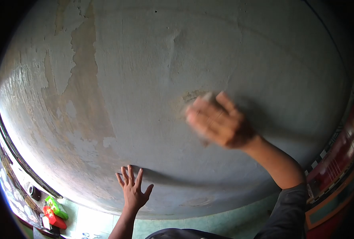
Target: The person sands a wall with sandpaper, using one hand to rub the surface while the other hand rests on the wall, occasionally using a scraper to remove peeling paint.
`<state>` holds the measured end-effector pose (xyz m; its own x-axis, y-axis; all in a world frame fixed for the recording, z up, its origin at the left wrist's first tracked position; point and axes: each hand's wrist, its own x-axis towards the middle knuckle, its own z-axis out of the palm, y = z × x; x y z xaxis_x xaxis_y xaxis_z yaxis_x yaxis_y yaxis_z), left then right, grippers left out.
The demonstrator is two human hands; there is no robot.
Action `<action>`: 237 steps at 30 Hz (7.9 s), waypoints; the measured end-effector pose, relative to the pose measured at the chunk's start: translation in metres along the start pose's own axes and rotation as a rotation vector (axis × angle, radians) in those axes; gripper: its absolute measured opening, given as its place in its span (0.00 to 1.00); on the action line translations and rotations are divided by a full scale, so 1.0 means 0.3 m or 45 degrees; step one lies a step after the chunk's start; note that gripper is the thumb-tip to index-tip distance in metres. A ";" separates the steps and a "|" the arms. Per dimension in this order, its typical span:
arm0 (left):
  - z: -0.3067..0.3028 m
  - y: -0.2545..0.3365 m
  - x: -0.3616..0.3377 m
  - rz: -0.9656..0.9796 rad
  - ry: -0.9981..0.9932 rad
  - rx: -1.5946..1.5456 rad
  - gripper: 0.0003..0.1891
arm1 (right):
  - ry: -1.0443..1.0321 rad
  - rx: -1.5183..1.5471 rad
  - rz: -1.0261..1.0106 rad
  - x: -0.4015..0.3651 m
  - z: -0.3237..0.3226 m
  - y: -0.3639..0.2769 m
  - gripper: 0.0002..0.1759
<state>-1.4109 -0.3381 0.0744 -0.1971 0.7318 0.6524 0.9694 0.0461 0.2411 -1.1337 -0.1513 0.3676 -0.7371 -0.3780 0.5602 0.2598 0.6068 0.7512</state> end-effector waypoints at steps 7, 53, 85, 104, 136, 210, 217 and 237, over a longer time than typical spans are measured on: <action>0.000 -0.002 -0.017 0.007 -0.020 -0.031 0.46 | -0.099 0.226 -0.169 -0.037 0.036 -0.081 0.23; -0.011 0.256 -0.090 -0.207 -0.092 -0.281 0.52 | -0.119 0.399 -0.039 -0.430 -0.036 -0.067 0.28; -0.630 -0.547 0.331 0.033 0.404 0.181 0.48 | 0.109 -0.032 -0.064 0.546 0.123 -0.095 0.23; -0.379 -0.841 0.286 0.364 0.734 0.252 0.37 | 0.216 -0.253 0.185 0.902 0.177 -0.075 0.23; -0.002 -0.452 -0.157 -0.040 0.339 -0.358 0.45 | 0.454 -0.035 2.277 -0.211 0.435 -1.198 0.25; -0.437 -1.520 -0.139 -0.411 0.536 0.018 0.44 | 0.328 -0.065 1.804 0.567 0.691 -1.466 0.22; -0.449 -1.514 -0.138 -0.414 0.526 -0.073 0.45 | 0.227 -0.112 1.606 0.585 0.725 -1.501 0.26; -0.384 -1.276 -0.240 -0.206 0.116 -0.303 0.49 | 0.313 -0.192 2.290 0.427 0.706 -1.558 0.25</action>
<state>-1.7846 -0.4869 0.0180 -0.3688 0.6633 0.6511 0.8650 -0.0114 0.5016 -1.4817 -0.3353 0.0142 0.5670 0.4995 0.6550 0.6029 0.2902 -0.7432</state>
